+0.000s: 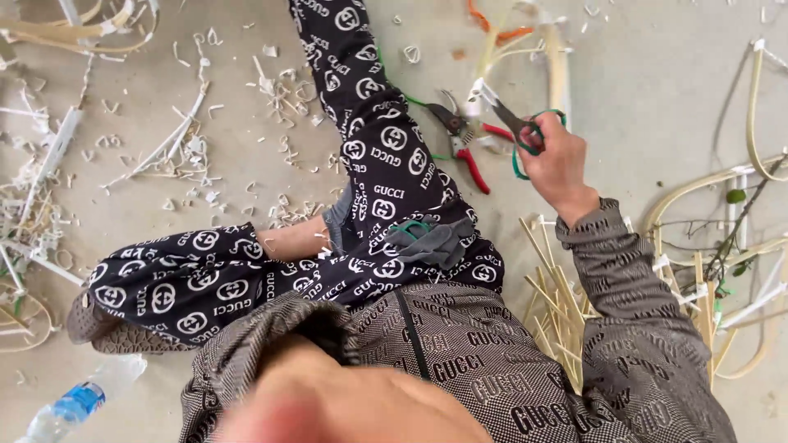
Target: Cutting and taping together curved bamboo strips to assemble a furniture frame.
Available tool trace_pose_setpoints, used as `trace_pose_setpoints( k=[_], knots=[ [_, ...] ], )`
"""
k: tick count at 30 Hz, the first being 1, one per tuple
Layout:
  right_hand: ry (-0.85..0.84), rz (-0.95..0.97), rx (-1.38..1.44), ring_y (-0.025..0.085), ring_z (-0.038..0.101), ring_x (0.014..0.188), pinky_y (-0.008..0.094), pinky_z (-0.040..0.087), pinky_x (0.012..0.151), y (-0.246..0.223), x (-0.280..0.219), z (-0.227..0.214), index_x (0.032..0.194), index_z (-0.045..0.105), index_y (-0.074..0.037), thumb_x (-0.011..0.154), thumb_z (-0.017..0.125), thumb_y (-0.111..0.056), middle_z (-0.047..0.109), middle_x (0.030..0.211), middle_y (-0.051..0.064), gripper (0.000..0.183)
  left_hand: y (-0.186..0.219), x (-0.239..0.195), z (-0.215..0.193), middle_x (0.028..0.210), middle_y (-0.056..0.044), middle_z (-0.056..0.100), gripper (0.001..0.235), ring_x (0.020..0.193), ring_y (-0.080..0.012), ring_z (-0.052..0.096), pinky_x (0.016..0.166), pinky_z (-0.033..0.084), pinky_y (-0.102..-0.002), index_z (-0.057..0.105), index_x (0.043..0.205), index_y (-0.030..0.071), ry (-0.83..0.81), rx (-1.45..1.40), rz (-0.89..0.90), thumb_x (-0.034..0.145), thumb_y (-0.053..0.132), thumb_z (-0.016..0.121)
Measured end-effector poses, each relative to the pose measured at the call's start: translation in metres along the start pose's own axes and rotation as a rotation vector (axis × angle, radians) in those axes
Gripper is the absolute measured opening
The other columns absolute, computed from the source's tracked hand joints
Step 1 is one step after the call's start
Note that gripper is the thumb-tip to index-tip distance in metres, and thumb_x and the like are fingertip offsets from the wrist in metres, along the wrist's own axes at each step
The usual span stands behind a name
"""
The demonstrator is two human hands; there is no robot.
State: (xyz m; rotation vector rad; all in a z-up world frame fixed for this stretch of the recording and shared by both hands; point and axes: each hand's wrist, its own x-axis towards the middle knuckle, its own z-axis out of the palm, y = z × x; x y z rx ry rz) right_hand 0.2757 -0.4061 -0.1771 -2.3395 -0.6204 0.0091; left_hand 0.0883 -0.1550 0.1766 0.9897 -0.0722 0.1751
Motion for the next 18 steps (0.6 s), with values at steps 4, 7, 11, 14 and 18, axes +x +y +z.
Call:
trace_pose_setpoints(
  k=[4, 7, 11, 14, 18],
  knots=[
    [0.055, 0.003, 0.279, 0.013, 0.061, 0.073, 0.029, 0.052, 0.067, -0.038, 0.019, -0.021, 0.114, 0.054, -0.005, 0.105, 0.077, -0.007, 0.064, 0.095, 0.008, 0.024, -0.031, -0.027, -0.083, 0.124, -0.021, 0.066, 0.088, 0.096, -0.0293, 0.074, 0.082, 0.066, -0.042, 0.002, 0.164, 0.020, 0.037, 0.001, 0.066, 0.103, 0.056, 0.055],
    [0.043, 0.068, 0.679, 0.009, 0.058, 0.076, 0.025, 0.050, 0.070, -0.059, 0.043, -0.036, 0.114, 0.047, -0.006, 0.113, 0.069, -0.005, 0.066, 0.109, 0.010, 0.022, -0.036, -0.017, -0.128, 0.123, -0.021, 0.066, 0.088, 0.095, -0.0289, 0.074, 0.081, 0.067, -0.041, 0.001, 0.164, 0.021, 0.066, 0.006, 0.128, 0.103, 0.057, 0.055],
    [-0.080, 0.129, 1.010, 0.008, 0.051, 0.073, 0.023, 0.045, 0.068, -0.080, 0.081, -0.037, 0.115, 0.047, -0.007, 0.113, 0.062, -0.002, 0.065, 0.108, 0.011, 0.016, -0.052, -0.038, -0.181, 0.133, -0.020, 0.056, 0.085, 0.094, -0.0249, 0.064, 0.090, 0.057, -0.040, 0.009, 0.170, 0.012, 0.274, 0.106, 0.059, 0.107, 0.043, 0.057],
    [-0.133, 0.056, 1.025, 0.009, 0.049, 0.072, 0.023, 0.043, 0.067, -0.076, 0.133, -0.027, 0.114, 0.049, -0.009, 0.114, 0.060, -0.003, 0.063, 0.104, 0.009, 0.012, -0.066, -0.056, -0.215, 0.136, -0.018, 0.056, 0.073, 0.096, -0.0217, 0.063, 0.095, 0.053, -0.036, 0.014, 0.171, 0.008, 0.348, 0.156, 0.051, 0.113, 0.034, 0.050],
    [-0.179, -0.038, 0.919, 0.011, 0.053, 0.076, 0.026, 0.047, 0.069, -0.065, 0.218, -0.023, 0.111, 0.050, -0.007, 0.115, 0.059, -0.004, 0.063, 0.100, 0.008, 0.011, -0.079, -0.072, -0.249, 0.137, -0.017, 0.057, 0.063, 0.099, -0.0193, 0.064, 0.095, 0.052, -0.034, 0.020, 0.170, 0.007, 0.496, 0.235, 0.029, 0.114, 0.023, 0.043]
  ],
)
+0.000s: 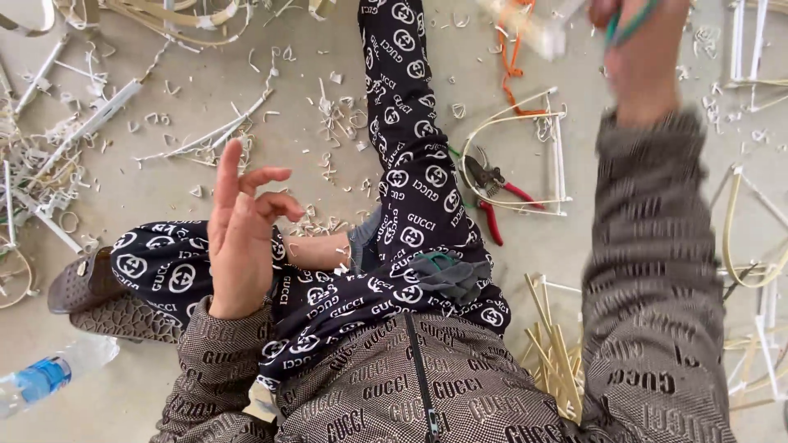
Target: Cutting and taping together curved bamboo strips to assemble a furniture frame.
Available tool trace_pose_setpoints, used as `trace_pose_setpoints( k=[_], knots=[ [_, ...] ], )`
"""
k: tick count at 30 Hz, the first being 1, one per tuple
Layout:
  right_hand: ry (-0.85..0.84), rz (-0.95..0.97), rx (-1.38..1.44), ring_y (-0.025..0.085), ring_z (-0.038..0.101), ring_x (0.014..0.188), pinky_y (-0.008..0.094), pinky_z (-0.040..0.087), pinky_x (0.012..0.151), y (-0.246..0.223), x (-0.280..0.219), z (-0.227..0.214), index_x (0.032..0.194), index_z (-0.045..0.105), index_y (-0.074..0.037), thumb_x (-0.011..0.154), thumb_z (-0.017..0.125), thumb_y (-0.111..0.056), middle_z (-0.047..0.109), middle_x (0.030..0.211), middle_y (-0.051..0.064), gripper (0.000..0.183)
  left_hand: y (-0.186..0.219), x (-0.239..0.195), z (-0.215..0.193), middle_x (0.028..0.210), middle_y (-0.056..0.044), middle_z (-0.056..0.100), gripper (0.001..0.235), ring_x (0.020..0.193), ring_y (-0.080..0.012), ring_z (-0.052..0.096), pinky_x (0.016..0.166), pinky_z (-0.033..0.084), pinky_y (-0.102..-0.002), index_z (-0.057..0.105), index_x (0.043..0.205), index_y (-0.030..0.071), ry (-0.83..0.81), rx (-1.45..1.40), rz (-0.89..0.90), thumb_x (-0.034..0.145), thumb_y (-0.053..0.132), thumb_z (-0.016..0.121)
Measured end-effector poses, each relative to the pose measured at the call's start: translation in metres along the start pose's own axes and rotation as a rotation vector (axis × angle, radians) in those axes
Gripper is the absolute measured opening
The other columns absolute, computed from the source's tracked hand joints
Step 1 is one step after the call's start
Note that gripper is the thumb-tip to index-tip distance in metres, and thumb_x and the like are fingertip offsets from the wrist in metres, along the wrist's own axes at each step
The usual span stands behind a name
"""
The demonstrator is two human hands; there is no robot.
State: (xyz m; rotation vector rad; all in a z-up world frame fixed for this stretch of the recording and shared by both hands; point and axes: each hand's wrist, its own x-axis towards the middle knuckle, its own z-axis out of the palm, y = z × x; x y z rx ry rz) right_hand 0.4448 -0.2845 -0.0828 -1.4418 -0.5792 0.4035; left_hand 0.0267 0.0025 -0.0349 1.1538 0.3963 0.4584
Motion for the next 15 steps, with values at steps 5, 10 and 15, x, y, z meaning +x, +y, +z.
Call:
trace_pose_setpoints(
  k=[5, 10, 15],
  knots=[
    [-0.074, 0.014, -0.170, 0.015, 0.064, 0.083, 0.030, 0.054, 0.074, 0.048, 0.022, -0.015, 0.111, 0.051, -0.002, 0.115, 0.060, -0.004, 0.063, 0.098, 0.008, 0.010, -0.011, -0.004, -0.033, 0.136, -0.016, 0.057, 0.064, 0.102, -0.0180, 0.064, 0.095, 0.052, -0.034, 0.026, 0.166, 0.006, 0.088, 0.227, -0.009, 0.109, 0.021, 0.051],
    [-0.161, 0.068, -0.312, 0.018, 0.072, 0.088, 0.033, 0.060, 0.078, 0.100, -0.005, -0.011, 0.111, 0.052, 0.001, 0.114, 0.060, -0.004, 0.064, 0.097, 0.008, 0.011, -0.032, -0.032, -0.118, 0.138, -0.019, 0.056, 0.069, 0.122, -0.0293, 0.055, 0.107, 0.040, -0.049, 0.043, 0.156, 0.008, 0.083, 1.061, -0.098, 0.097, 0.035, 0.066],
    [-0.157, 0.418, -0.999, 0.034, 0.066, 0.078, 0.044, 0.050, 0.070, 0.152, -0.166, 0.027, 0.107, 0.060, -0.003, 0.088, 0.078, -0.021, 0.068, 0.089, 0.020, 0.032, -0.040, -0.063, -0.194, 0.163, -0.035, 0.028, 0.084, 0.155, -0.0484, 0.013, 0.110, 0.008, -0.079, 0.050, 0.151, 0.000, 0.302, 1.579, -0.202, 0.092, 0.055, 0.073]
  ],
)
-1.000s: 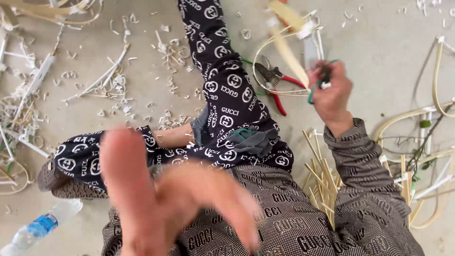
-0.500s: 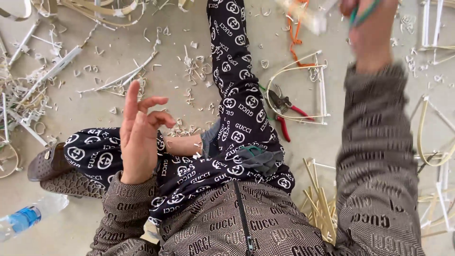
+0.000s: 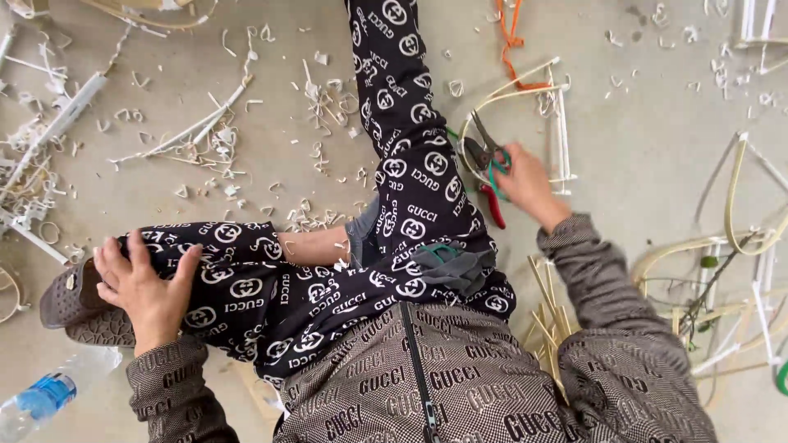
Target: Cutting and taping together curved bamboo strips to assemble a furniture frame.
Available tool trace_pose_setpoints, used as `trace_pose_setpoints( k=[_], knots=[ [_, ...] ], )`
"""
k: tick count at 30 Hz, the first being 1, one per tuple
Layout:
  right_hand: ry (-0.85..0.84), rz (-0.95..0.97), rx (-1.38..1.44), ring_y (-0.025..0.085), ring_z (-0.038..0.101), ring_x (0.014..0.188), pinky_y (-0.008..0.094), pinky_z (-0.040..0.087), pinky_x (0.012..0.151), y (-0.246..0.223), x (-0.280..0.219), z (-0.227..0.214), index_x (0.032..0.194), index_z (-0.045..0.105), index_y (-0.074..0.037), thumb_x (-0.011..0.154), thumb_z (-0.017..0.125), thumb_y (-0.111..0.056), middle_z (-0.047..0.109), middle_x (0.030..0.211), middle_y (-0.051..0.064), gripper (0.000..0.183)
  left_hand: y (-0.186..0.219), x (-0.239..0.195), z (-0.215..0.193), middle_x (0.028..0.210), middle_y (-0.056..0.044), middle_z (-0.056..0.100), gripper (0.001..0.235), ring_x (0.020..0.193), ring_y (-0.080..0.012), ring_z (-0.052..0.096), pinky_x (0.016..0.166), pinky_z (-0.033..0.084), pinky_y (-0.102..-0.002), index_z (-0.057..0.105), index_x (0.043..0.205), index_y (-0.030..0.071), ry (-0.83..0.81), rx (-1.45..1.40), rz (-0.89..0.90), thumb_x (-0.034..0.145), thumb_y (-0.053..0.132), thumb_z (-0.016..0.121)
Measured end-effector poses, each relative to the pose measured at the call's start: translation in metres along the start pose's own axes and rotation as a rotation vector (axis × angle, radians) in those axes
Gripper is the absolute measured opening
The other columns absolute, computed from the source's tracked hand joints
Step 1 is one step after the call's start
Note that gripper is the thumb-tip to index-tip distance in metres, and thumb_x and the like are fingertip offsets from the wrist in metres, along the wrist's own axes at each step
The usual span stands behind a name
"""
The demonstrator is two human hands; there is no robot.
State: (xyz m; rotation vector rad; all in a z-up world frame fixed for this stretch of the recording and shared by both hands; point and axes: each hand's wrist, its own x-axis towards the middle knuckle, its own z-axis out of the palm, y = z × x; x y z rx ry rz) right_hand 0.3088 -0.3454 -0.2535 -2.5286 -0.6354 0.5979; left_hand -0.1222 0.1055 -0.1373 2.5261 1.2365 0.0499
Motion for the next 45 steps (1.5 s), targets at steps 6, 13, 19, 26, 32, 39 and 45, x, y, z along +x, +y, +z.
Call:
trace_pose_setpoints(
  k=[6, 13, 19, 26, 32, 39, 45],
  knots=[
    [0.285, 0.011, 0.164, 0.027, 0.071, 0.076, 0.039, 0.054, 0.068, 0.005, -0.044, 0.027, 0.107, 0.059, -0.002, 0.093, 0.075, -0.013, 0.072, 0.090, 0.013, 0.024, -0.021, 0.000, 0.044, 0.157, -0.029, 0.043, 0.063, 0.159, -0.0494, 0.020, 0.117, 0.007, -0.076, 0.057, 0.141, -0.006, 0.054, 0.311, 0.103, 0.109, 0.048, 0.068],
    [0.445, -0.174, 0.525, 0.018, 0.076, 0.091, 0.031, 0.062, 0.078, -0.077, -0.052, -0.044, 0.109, 0.053, 0.001, 0.108, 0.065, -0.002, 0.070, 0.108, 0.014, 0.012, 0.094, 0.005, -0.007, 0.136, -0.018, 0.067, 0.049, 0.127, -0.0318, 0.062, 0.112, 0.046, -0.044, 0.063, 0.138, 0.003, -0.216, -0.180, 0.065, 0.100, 0.033, 0.067],
    [0.245, -0.521, 0.751, 0.024, 0.073, 0.100, 0.034, 0.063, 0.089, -0.158, -0.087, -0.059, 0.108, 0.044, -0.001, 0.108, 0.060, 0.007, 0.066, 0.122, 0.017, 0.018, 0.180, 0.010, 0.041, 0.132, -0.014, 0.069, 0.047, 0.118, -0.0210, 0.065, 0.101, 0.053, -0.034, 0.054, 0.144, -0.002, -0.621, -1.202, -0.025, 0.105, 0.025, 0.053],
    [-0.156, -0.727, 0.939, 0.028, 0.064, 0.124, 0.034, 0.053, 0.104, -0.208, -0.112, -0.018, 0.110, 0.042, -0.008, 0.106, 0.055, 0.005, 0.062, 0.132, 0.020, 0.019, 0.246, -0.007, 0.056, 0.127, -0.017, 0.067, 0.049, 0.111, -0.0239, 0.069, 0.093, 0.058, -0.039, 0.055, 0.136, -0.003, -1.114, -1.838, -0.234, 0.108, 0.037, 0.050],
    [-0.262, -0.595, 1.034, 0.025, 0.065, 0.122, 0.035, 0.052, 0.106, -0.226, -0.098, -0.002, 0.116, 0.045, -0.006, 0.104, 0.054, 0.004, 0.056, 0.143, 0.022, 0.018, 0.195, 0.027, 0.074, 0.101, -0.011, 0.068, 0.032, 0.079, -0.0167, 0.068, 0.067, 0.059, -0.032, 0.058, 0.132, 0.000, -0.337, -1.906, -0.257, 0.102, 0.009, 0.065],
    [0.085, -0.319, 1.178, 0.022, 0.062, 0.118, 0.045, 0.050, 0.114, -0.163, -0.041, -0.040, 0.137, 0.049, 0.006, 0.114, 0.062, -0.017, 0.060, 0.128, 0.015, 0.036, 0.138, 0.036, -0.003, 0.099, 0.001, 0.065, 0.059, 0.074, -0.0045, 0.058, 0.062, 0.050, -0.020, 0.047, 0.155, 0.007, 0.280, -1.544, 0.023, 0.101, 0.004, 0.069],
    [-0.536, -0.505, 1.209, 0.027, 0.063, 0.120, 0.046, 0.048, 0.112, -0.214, -0.056, -0.058, 0.145, 0.044, 0.000, 0.105, 0.057, -0.058, 0.064, 0.121, 0.015, 0.072, 0.162, 0.011, -0.038, 0.088, 0.007, 0.055, 0.058, 0.072, 0.0002, 0.049, 0.064, 0.042, -0.016, 0.039, 0.162, 0.008, 0.002, -1.605, 0.149, 0.110, 0.015, 0.063]
  ],
)
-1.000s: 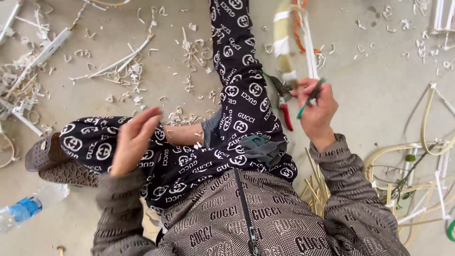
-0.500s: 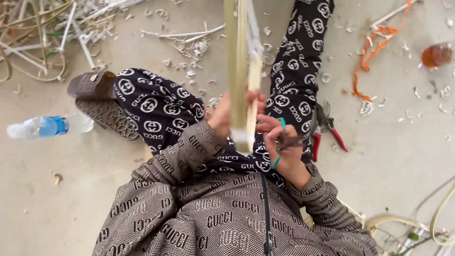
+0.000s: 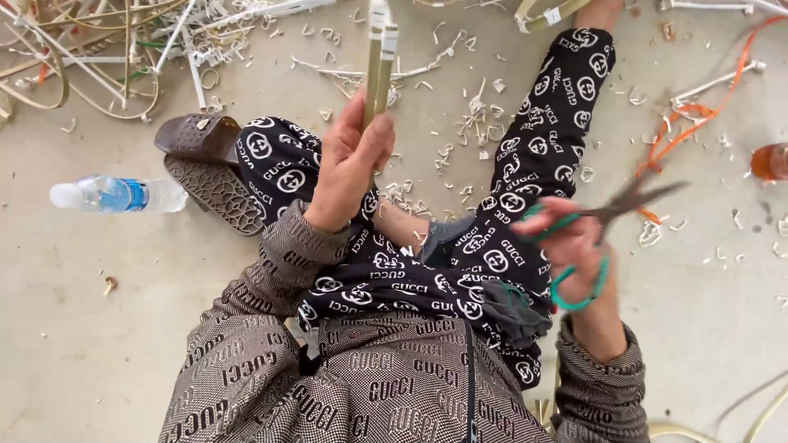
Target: Cutting and taping together curved bamboo strips to assemble a furniture frame.
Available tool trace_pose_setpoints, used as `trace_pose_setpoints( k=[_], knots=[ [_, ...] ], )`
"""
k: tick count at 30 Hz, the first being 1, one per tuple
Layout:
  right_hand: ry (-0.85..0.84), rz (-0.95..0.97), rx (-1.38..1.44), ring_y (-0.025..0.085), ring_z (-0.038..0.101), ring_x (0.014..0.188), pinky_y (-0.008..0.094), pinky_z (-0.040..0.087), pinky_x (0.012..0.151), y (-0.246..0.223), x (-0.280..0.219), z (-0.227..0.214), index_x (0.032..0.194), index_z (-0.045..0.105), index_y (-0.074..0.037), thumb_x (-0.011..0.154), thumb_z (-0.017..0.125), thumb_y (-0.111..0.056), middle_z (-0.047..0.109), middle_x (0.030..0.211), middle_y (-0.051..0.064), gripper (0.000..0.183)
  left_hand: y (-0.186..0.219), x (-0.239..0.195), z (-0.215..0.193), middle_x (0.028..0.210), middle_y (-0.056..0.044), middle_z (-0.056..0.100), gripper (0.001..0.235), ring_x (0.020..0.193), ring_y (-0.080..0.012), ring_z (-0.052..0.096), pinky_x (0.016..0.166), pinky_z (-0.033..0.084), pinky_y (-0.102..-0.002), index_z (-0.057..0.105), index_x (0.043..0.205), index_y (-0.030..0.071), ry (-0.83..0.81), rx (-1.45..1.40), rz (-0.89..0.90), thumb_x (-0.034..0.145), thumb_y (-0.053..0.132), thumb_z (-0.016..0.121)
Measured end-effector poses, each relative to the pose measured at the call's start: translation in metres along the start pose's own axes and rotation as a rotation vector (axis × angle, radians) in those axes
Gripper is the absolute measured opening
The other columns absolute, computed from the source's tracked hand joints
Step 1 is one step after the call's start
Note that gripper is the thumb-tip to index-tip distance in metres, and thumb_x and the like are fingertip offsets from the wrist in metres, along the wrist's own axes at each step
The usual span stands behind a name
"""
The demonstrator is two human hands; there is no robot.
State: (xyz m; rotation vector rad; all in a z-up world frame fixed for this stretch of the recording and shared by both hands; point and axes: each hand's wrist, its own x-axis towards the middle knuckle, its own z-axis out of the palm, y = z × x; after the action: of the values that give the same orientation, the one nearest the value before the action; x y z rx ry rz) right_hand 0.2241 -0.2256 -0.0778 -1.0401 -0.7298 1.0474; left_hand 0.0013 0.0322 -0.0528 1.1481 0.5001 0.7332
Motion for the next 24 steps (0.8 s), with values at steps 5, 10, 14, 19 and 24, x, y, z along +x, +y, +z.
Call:
trace_pose_setpoints(
  k=[5, 10, 14, 19, 24],
  knots=[
    [-0.205, 0.257, -0.071, 0.025, 0.065, 0.106, 0.042, 0.051, 0.102, -0.052, 0.012, 0.078, 0.133, 0.056, 0.008, 0.097, 0.052, -0.073, 0.065, 0.104, 0.013, 0.089, 0.025, -0.018, 0.034, 0.090, 0.003, 0.061, 0.047, 0.076, -0.0058, 0.059, 0.070, 0.051, -0.022, 0.050, 0.154, 0.002, -0.241, -0.130, -0.214, 0.110, 0.018, 0.061],
    [-0.345, 0.429, 0.088, 0.019, 0.061, 0.081, 0.039, 0.059, 0.077, -0.049, 0.012, 0.088, 0.112, 0.066, 0.012, 0.089, 0.054, -0.082, 0.057, 0.082, 0.008, 0.097, 0.026, -0.033, 0.057, 0.083, 0.001, 0.063, 0.040, 0.064, -0.0061, 0.059, 0.056, 0.047, -0.021, 0.060, 0.140, -0.002, -0.290, -0.211, -0.456, 0.104, 0.015, 0.063],
    [-0.275, 0.426, 0.115, 0.018, 0.059, 0.076, 0.036, 0.056, 0.072, -0.037, 0.005, 0.079, 0.106, 0.064, 0.011, 0.086, 0.056, -0.083, 0.055, 0.079, 0.008, 0.096, 0.028, -0.037, 0.062, 0.079, 0.000, 0.062, 0.035, 0.062, -0.0065, 0.060, 0.058, 0.050, -0.021, 0.065, 0.135, -0.004, -0.312, -0.252, -0.487, 0.105, 0.015, 0.064],
    [-0.318, 0.383, 0.149, 0.015, 0.056, 0.075, 0.035, 0.056, 0.071, -0.031, 0.004, 0.077, 0.104, 0.064, 0.007, 0.084, 0.055, -0.084, 0.056, 0.086, 0.007, 0.094, 0.031, -0.041, 0.068, 0.079, 0.000, 0.063, 0.036, 0.061, -0.0068, 0.061, 0.057, 0.051, -0.022, 0.064, 0.135, -0.003, -0.335, -0.265, -0.498, 0.103, 0.014, 0.065],
    [-0.289, 0.319, 0.189, 0.017, 0.058, 0.072, 0.035, 0.056, 0.068, 0.006, -0.013, 0.057, 0.104, 0.066, 0.006, 0.088, 0.053, -0.084, 0.055, 0.079, 0.004, 0.093, 0.036, -0.042, 0.073, 0.081, 0.001, 0.066, 0.038, 0.056, -0.0019, 0.053, 0.049, 0.041, -0.018, 0.064, 0.136, -0.002, -0.344, -0.184, -0.507, 0.103, 0.015, 0.064]
  ],
)
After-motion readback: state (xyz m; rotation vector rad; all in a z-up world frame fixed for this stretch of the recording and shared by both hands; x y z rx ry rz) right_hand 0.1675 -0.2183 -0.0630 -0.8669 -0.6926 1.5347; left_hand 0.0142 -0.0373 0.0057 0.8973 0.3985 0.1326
